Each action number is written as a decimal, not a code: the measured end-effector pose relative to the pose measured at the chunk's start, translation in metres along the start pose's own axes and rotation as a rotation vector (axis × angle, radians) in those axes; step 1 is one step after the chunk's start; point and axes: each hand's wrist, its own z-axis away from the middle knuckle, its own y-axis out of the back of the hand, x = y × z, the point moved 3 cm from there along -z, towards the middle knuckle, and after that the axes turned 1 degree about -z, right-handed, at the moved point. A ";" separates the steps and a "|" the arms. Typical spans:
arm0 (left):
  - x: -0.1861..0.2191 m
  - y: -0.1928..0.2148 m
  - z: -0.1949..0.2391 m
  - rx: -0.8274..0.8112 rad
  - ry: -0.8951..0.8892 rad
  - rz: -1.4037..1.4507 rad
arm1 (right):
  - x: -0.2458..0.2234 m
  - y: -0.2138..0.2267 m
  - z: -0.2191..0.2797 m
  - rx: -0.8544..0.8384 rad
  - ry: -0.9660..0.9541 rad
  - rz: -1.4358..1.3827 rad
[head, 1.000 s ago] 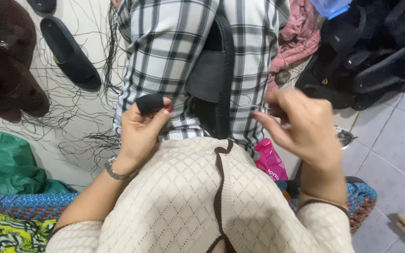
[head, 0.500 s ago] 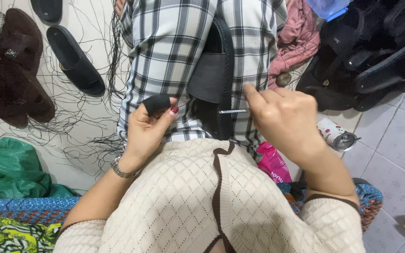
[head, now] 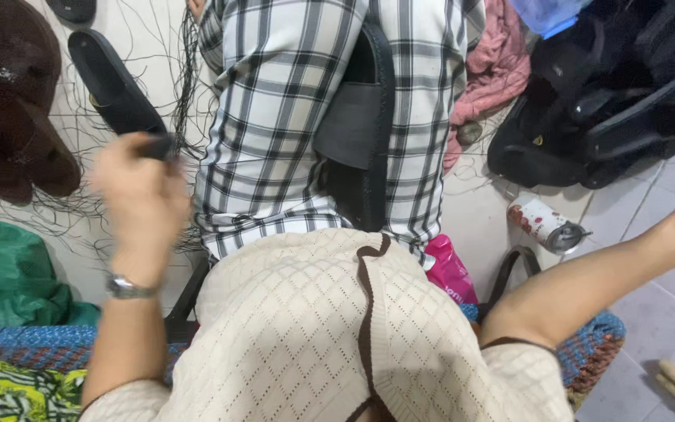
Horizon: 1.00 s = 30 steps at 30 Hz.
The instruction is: The person sits on the floor and sews a black slip-on shoe using a needle and thread. They repeatedly push the needle through the shoe's upper and pull the thread to stitch it.
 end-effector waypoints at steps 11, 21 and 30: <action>0.115 -0.015 -0.015 -0.709 -0.048 0.866 | -0.202 -0.072 -0.025 -0.754 -0.053 -0.997; 0.102 -0.075 0.029 -0.243 -0.235 0.515 | -0.217 -0.101 -0.011 -0.440 -0.581 -1.639; -0.006 -0.046 0.016 -1.005 -0.015 1.175 | -0.178 -0.065 -0.050 -0.548 -0.100 -0.714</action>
